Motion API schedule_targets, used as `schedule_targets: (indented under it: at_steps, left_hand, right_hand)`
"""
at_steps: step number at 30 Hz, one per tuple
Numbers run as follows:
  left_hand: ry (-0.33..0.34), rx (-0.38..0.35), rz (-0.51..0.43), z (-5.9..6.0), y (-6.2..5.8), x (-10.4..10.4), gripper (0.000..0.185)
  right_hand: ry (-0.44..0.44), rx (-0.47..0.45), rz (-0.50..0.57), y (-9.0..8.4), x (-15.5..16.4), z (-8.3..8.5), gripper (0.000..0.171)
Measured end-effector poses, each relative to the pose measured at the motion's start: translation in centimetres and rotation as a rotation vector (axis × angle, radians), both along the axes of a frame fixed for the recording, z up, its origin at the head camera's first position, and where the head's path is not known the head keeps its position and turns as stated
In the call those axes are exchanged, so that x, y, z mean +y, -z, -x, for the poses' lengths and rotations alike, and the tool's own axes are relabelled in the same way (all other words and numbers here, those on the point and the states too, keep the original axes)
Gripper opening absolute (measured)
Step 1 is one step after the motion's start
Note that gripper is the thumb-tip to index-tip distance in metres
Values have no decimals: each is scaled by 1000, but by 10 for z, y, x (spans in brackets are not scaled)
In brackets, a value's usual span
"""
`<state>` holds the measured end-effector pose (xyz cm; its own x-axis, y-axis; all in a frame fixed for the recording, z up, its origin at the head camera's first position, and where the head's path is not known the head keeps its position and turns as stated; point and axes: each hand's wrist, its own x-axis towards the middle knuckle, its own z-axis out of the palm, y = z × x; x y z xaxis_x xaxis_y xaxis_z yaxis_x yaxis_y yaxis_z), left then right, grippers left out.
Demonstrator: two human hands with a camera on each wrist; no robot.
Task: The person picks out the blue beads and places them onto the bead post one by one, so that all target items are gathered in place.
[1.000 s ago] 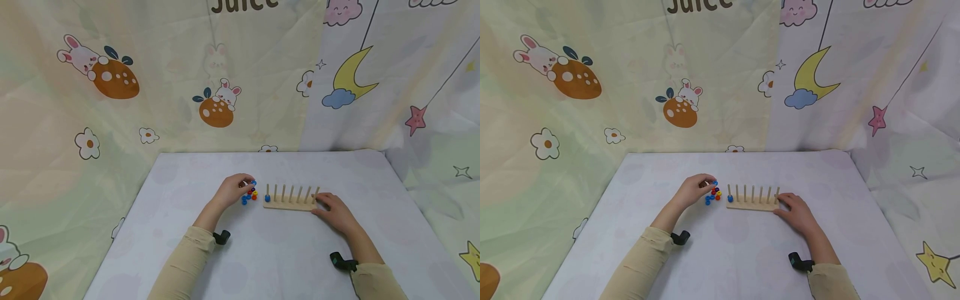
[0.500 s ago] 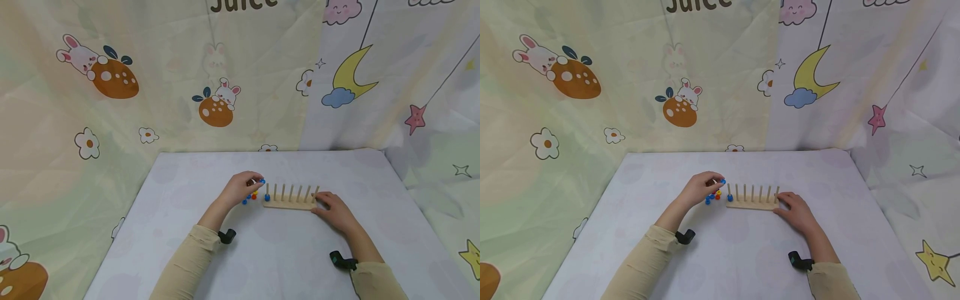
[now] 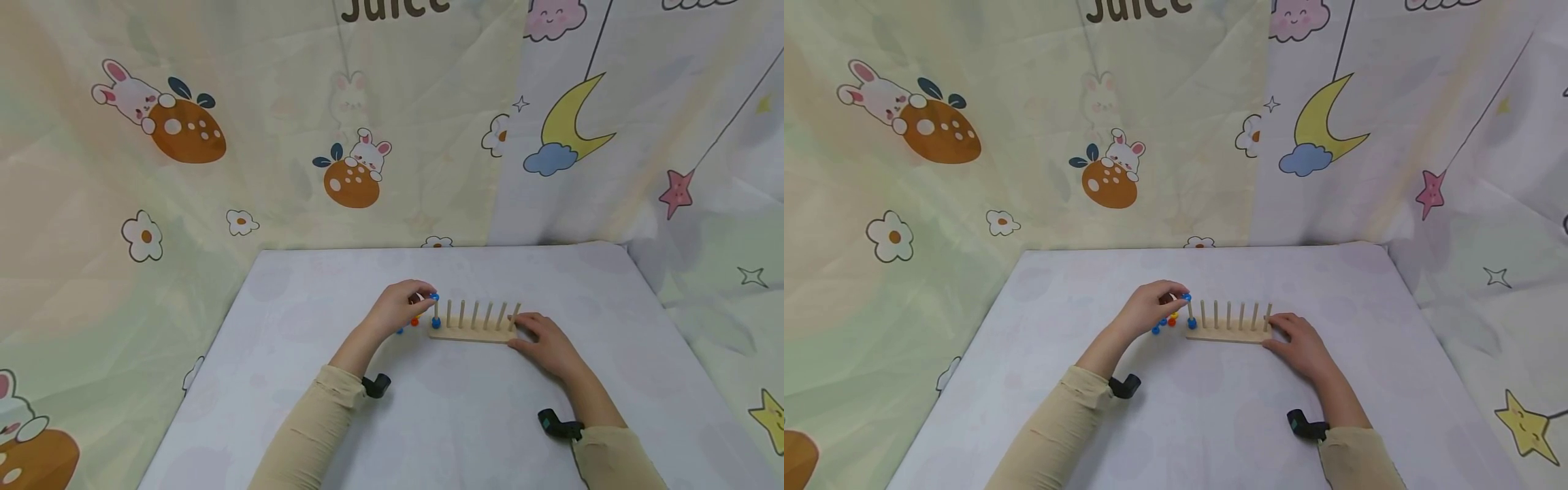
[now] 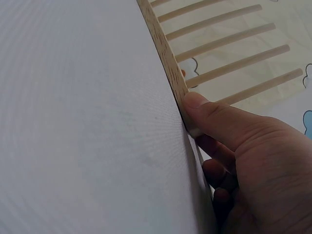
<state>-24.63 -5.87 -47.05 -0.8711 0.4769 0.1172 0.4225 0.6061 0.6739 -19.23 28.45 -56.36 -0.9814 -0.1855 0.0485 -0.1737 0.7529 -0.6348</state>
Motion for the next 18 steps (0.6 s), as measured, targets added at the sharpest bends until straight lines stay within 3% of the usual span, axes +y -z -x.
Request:
schedule_targets:
  at_steps: [12,18]
  left_hand:
    - [5,-28,21,-6,-5,5,25]
    - [8,-24,19,-5,1,4,25]
  right_hand:
    - [12,-13,-8,-3,-2,-1,60]
    - [17,-10,-9,-1,-2,-1,60]
